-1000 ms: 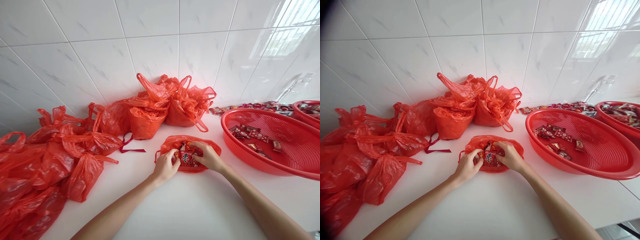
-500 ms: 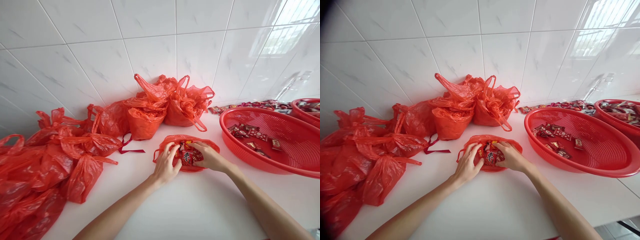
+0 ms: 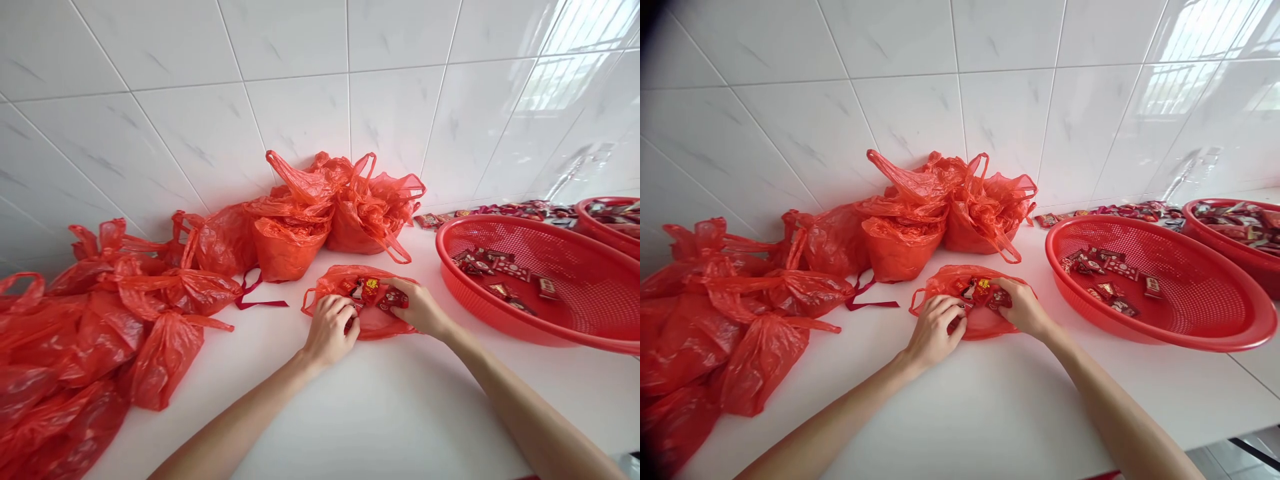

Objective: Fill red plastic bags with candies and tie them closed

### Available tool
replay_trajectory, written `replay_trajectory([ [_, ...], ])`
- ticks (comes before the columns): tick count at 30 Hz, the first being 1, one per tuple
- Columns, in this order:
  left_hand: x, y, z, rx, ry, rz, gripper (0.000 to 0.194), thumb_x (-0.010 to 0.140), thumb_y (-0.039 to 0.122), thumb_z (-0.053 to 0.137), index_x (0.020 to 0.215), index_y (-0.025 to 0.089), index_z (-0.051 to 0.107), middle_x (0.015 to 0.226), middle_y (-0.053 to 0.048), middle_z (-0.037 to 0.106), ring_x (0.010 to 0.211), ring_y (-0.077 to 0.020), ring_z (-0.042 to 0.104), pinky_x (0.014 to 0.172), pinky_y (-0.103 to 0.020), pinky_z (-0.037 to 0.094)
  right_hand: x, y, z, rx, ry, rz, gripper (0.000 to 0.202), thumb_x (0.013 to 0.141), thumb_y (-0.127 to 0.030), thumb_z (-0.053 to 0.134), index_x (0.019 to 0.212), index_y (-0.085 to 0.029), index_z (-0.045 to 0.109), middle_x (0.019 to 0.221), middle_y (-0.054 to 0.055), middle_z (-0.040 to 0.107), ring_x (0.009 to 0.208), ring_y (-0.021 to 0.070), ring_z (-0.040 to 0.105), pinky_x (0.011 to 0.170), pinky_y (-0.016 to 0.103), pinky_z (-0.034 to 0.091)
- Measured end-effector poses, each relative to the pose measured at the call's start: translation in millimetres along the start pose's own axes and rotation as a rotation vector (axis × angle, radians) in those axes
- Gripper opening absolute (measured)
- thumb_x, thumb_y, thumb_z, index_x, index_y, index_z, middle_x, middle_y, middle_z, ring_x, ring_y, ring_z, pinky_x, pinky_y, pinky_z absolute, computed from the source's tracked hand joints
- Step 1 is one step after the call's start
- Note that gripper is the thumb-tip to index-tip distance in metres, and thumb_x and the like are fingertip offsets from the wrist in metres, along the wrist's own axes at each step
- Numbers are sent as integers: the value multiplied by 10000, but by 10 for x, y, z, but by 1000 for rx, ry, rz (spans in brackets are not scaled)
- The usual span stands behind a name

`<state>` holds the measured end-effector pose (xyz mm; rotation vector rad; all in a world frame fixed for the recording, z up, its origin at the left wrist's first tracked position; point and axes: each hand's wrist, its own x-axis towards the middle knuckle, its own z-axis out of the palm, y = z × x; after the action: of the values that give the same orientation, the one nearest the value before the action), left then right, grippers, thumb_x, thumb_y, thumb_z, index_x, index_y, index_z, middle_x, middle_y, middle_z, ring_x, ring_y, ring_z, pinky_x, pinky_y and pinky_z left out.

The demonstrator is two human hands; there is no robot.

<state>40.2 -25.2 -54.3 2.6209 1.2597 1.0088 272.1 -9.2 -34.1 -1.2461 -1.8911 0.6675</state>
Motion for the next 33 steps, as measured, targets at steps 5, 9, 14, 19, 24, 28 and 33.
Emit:
replay_trajectory([
  [5,-21,36,16,-119,35,-4,440,918,260,592,1355,213,570,1314,-112,677,1182,-288,632,1020,-481,506,-22,-81,144,348,-30,46,264,775,-281,704,1025,-201,733,1023,73,774,921,258,740,857,417,612],
  [9,-25,39,45,-167,15,-3,410,961,272,556,1366,209,549,1249,-106,707,1136,-267,666,991,-454,525,-37,-113,272,392,-61,37,234,847,-344,677,1023,-199,727,1038,89,770,972,268,737,905,441,596],
  [14,-31,38,73,-141,-31,-15,258,982,255,516,1173,221,686,1144,-89,726,1061,-247,669,946,-430,537,55,-40,330,42,59,-63,286,929,-263,536,1163,-237,698,1166,98,730,1130,280,663,1002,477,526],
  [19,-37,88,50,-94,-87,-5,254,969,320,553,1118,235,742,1193,-85,694,1088,-255,642,990,-438,515,159,33,397,-107,22,-39,202,921,-267,532,1035,-234,696,1019,101,685,992,274,644,900,455,529],
  [24,-40,112,40,-65,-94,-30,253,965,291,541,1094,226,749,1164,-84,697,1043,-256,644,963,-447,515,164,78,392,31,82,11,132,858,-307,580,753,-231,558,770,24,653,743,203,601,734,357,518],
  [28,-36,104,55,-53,-85,-51,246,963,275,538,1091,216,739,1152,-87,704,1046,-261,647,962,-455,513,143,82,352,96,177,45,113,769,-294,611,834,-230,545,833,20,649,784,200,619,728,337,531],
  [33,-20,38,83,-119,-46,-128,286,943,279,593,1208,204,667,1188,-95,716,1105,-279,657,999,-475,507,80,-66,307,256,289,64,204,751,-287,654,940,-215,626,931,45,672,858,214,638,826,375,552],
])
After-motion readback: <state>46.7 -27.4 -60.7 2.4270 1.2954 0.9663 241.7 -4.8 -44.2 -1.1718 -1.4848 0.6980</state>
